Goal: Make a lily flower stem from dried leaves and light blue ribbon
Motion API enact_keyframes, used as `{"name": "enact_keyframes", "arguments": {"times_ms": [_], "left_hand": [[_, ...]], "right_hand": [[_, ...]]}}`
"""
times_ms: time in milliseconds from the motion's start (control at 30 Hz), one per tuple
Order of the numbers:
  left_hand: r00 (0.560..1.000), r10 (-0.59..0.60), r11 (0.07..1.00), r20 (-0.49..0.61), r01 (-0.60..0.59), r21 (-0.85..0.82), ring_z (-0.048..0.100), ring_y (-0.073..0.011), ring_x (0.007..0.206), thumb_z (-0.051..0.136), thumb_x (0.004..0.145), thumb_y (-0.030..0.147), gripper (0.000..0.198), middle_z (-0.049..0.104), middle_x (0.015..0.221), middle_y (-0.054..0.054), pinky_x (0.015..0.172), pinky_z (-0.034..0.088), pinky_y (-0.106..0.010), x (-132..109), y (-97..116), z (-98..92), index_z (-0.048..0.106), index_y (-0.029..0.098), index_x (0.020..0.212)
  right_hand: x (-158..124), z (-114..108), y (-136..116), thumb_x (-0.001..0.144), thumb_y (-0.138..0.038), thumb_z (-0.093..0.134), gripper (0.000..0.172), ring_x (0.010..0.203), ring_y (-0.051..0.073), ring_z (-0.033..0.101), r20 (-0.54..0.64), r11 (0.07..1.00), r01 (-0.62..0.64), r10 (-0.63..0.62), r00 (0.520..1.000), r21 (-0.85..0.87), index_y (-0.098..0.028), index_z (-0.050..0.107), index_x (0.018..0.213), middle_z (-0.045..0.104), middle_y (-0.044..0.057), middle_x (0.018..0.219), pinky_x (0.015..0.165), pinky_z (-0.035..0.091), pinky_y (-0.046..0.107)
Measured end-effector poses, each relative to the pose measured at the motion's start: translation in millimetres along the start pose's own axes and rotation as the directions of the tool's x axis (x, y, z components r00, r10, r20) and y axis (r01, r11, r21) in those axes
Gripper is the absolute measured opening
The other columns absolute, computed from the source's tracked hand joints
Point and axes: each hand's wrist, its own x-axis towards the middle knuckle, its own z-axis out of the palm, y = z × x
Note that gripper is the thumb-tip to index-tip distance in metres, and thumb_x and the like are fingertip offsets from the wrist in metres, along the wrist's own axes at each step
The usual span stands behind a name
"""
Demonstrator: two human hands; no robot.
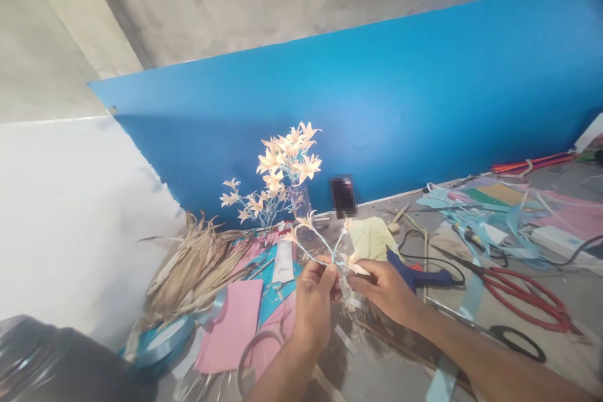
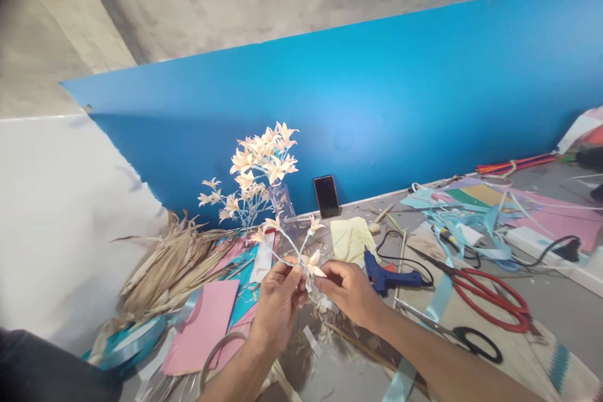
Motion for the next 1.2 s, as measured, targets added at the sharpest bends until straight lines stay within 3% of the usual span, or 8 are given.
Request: {"name": "enact_keyframes", "arguments": {"times_ms": [200, 367, 533, 667, 867, 1033, 1200], "left_hand": [[0.999, -0.046, 0.998, -0.015, 0.045, -0.051, 0.044, -0.0067, 0.05, 0.082, 0.064, 0.04, 0.038, 0.051, 0.057, 0.006, 0.047, 0.036, -0.018, 5.5, -15.4, 2.3, 0.058, 0.018, 0.083], [0.992, -0.114, 0.988, -0.059, 0.108, -0.107, 0.046, -0.0075, 0.05, 0.083, 0.063, 0.039, 0.038, 0.055, 0.061, 0.004, 0.041, 0.034, -0.018, 3.7, -11.4, -1.3, 0.057, 0.017, 0.081], [0.986, -0.145, 0.984, -0.087, 0.134, -0.116, 0.045, -0.007, 0.05, 0.083, 0.063, 0.04, 0.04, 0.056, 0.062, 0.003, 0.038, 0.03, -0.015, 0.5, -4.8, -3.1, 0.057, 0.017, 0.081], [0.986, -0.159, 0.982, -0.058, 0.152, -0.111, 0.041, -0.0053, 0.047, 0.083, 0.064, 0.041, 0.039, 0.055, 0.061, 0.004, 0.037, 0.025, -0.014, 1.0, -8.0, -2.6, 0.056, 0.017, 0.08], [0.975, -0.219, 0.968, -0.021, 0.214, -0.134, 0.042, -0.0056, 0.049, 0.081, 0.065, 0.036, 0.035, 0.055, 0.061, 0.003, 0.038, 0.026, -0.014, 2.4, -16.1, -3.3, 0.056, 0.017, 0.08], [0.968, -0.246, 0.959, 0.048, 0.25, -0.133, 0.038, -0.0042, 0.048, 0.081, 0.067, 0.032, 0.033, 0.052, 0.06, 0.003, 0.038, 0.023, -0.013, 0.2, -18.2, -3.2, 0.054, 0.016, 0.077], [0.967, -0.245, 0.958, 0.067, 0.252, -0.136, 0.037, -0.004, 0.048, 0.081, 0.067, 0.034, 0.034, 0.052, 0.061, 0.003, 0.038, 0.023, -0.013, -1.3, -18.3, -1.7, 0.053, 0.017, 0.075]], "right_hand": [[-1.7, 2.1, -3.1, 0.085, -0.033, 0.062, 0.021, 0.062, 0.015, 0.053, 0.09, 0.995, 0.038, -0.029, 0.996, -0.097, -0.018, 0.066, 0.071, 0.065, 0.0, 0.066, 0.06, 0.038, 0.025], [-3.2, -1.2, -0.2, 0.093, -0.03, 0.047, 0.027, 0.059, 0.013, 0.048, 0.119, 0.976, 0.05, -0.025, 0.993, -0.211, -0.021, 0.05, 0.068, 0.054, -0.002, 0.062, 0.057, 0.034, 0.025], [-3.1, -6.8, 3.8, 0.101, -0.039, 0.03, 0.04, 0.055, 0.014, 0.044, 0.144, 0.967, 0.069, -0.034, 0.989, -0.245, -0.023, 0.037, 0.065, 0.047, -0.002, 0.058, 0.058, 0.033, 0.028], [-2.8, -4.8, 8.1, 0.099, -0.045, 0.036, 0.044, 0.054, 0.014, 0.046, 0.094, 0.978, 0.009, 0.011, 0.996, -0.211, -0.022, 0.043, 0.062, 0.05, -0.002, 0.056, 0.057, 0.035, 0.027], [0.8, -3.4, 6.7, 0.091, -0.036, 0.051, 0.023, 0.064, 0.015, 0.055, 0.017, 0.987, -0.085, 0.088, 0.996, -0.138, -0.021, 0.062, 0.078, 0.065, 0.0, 0.07, 0.061, 0.039, 0.025], [2.4, -9.7, 6.7, 0.094, -0.041, 0.048, 0.031, 0.055, 0.013, 0.051, 0.039, 0.995, -0.081, 0.083, 0.996, -0.063, -0.02, 0.055, 0.071, 0.061, -0.003, 0.062, 0.056, 0.036, 0.025], [1.5, -13.0, 8.2, 0.098, -0.046, 0.039, 0.045, 0.052, 0.012, 0.048, 0.025, 0.992, -0.051, 0.055, 0.998, -0.111, -0.021, 0.046, 0.061, 0.051, -0.004, 0.052, 0.057, 0.036, 0.025]]}}
